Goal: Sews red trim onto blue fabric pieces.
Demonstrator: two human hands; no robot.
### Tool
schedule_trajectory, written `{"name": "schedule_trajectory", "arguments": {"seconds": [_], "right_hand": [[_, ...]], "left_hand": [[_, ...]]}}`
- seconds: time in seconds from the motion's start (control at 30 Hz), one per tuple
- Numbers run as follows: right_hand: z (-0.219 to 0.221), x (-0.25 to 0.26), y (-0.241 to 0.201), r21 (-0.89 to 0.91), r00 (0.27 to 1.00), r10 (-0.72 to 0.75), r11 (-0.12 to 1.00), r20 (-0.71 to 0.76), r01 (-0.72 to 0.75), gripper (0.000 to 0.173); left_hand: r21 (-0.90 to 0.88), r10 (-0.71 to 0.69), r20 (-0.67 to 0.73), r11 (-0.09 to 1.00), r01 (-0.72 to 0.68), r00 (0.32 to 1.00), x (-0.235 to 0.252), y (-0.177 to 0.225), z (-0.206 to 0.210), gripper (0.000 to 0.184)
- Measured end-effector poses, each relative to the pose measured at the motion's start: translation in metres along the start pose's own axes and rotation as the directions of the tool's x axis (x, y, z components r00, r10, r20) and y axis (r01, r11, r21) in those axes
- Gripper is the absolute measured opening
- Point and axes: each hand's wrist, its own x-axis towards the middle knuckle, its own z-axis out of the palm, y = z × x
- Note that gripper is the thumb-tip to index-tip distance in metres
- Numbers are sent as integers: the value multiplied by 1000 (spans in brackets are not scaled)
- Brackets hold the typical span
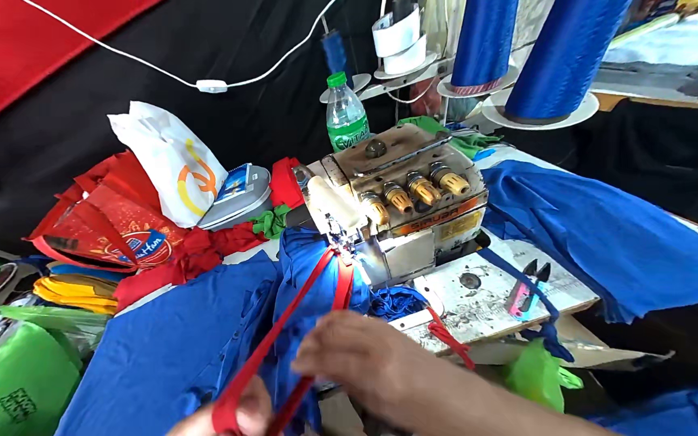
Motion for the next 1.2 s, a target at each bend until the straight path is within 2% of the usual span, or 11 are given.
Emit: {"name": "schedule_trajectory", "arguments": {"seconds": [0.07,0.17,0.3,0.47,0.6,0.77,0.97,1.1,1.2], "right_hand": [[-6,9,30,-97,997,54,994,63,-48,18],[-15,15,64,-105,982,148,985,121,-135,22],[-19,17,73,-89,970,194,979,144,-182,22],[-9,30,37,-95,982,145,986,121,-134,13],[5,37,0,-34,984,162,987,76,-160,18],[10,31,-2,-43,966,245,969,77,-243,17],[4,33,-10,45,966,239,969,97,-244,20],[9,44,-32,173,970,240,955,37,-243,27],[11,46,-43,165,973,230,961,-31,-222,28]], "left_hand": [[-131,46,-32,990,-50,998,6,7,-5,22],[-214,71,-69,973,-85,995,15,15,-12,23],[-292,87,-99,950,-112,991,21,15,-21,22],[-357,97,-74,927,-117,993,22,11,-25,22],[-366,101,-153,918,-151,983,22,8,-25,21],[-371,106,-211,911,-180,972,24,5,-30,21],[-310,89,-294,933,-183,952,23,-1,-28,21],[-279,88,-240,948,-155,967,20,-10,-18,24],[-284,76,-238,948,-144,968,20,-12,-2,21]]}}
